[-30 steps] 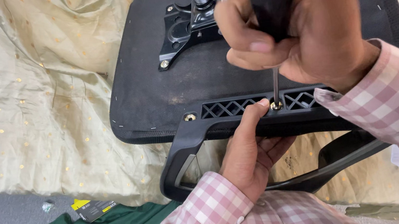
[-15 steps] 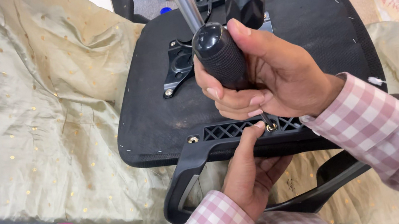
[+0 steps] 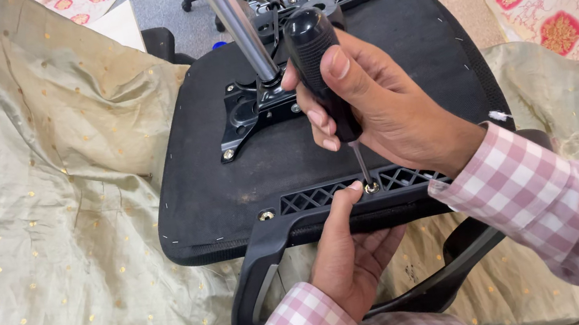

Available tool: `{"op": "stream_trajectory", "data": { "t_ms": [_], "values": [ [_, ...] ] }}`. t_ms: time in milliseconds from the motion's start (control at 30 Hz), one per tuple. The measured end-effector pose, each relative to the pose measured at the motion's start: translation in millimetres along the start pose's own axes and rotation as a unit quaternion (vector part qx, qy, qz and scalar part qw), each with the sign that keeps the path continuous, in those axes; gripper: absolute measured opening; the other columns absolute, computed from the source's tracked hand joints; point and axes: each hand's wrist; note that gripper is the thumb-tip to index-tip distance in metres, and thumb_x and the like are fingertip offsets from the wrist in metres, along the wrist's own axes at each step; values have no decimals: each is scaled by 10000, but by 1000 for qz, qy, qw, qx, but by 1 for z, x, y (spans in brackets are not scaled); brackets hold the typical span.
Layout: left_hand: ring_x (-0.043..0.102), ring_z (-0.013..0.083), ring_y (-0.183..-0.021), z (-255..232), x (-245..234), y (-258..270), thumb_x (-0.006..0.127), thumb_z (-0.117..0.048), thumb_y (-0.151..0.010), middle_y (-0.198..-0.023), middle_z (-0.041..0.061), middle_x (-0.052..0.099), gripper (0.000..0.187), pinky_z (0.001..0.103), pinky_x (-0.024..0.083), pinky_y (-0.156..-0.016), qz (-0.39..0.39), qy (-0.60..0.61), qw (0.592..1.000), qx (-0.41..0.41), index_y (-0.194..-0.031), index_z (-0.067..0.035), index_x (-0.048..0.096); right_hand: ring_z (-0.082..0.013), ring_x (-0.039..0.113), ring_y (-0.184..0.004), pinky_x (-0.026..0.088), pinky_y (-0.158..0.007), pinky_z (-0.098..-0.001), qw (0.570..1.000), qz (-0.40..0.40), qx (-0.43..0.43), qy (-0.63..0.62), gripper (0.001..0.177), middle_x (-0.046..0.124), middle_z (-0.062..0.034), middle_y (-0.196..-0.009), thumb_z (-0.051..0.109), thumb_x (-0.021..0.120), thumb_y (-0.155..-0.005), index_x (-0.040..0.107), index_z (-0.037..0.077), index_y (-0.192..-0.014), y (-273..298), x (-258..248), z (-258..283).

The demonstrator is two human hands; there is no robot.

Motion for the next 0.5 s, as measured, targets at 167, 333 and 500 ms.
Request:
{"op": "stream_trajectory", "data": {
  "t_ms": [167, 333, 500],
  "values": [
    [742, 169, -962, 1, -2, -2, 717, -432, -839, -974, 50, 752, 416, 304, 607, -944, 17, 10, 1000, 0, -1036, -67, 678, -44, 394, -578, 445, -608, -254, 995, 63, 56, -49, 685, 379, 52, -650, 649, 320, -1125, 575, 16, -1071, -7, -9, -2],
    [736, 158, -942, 1, -4, -3, 724, -429, -840, -971, 49, 752, 426, 298, 604, -927, 24, 9, 1000, -2, -1058, -65, 685, -26, 272, -475, 314, -459, -210, 985, 52, 115, -122, 706, 261, 96, -536, 693, 213, -1091, 513, 63, -989, -14, -5, 0],
    [737, 160, -951, 2, -3, -4, 721, -444, -830, -974, 56, 755, 457, 297, 605, -930, 15, 1, 1000, -2, -1068, -55, 685, -33, 330, -504, 297, -453, -189, 993, -81, 83, -6, 448, 389, 38, -661, 570, 458, -1009, 455, 195, -1255, -6, 14, -5]
  ]
}}
Point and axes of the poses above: each hand's wrist, its own y-axis away from the middle knuckle, its own x-axis out of the palm, z = x × y
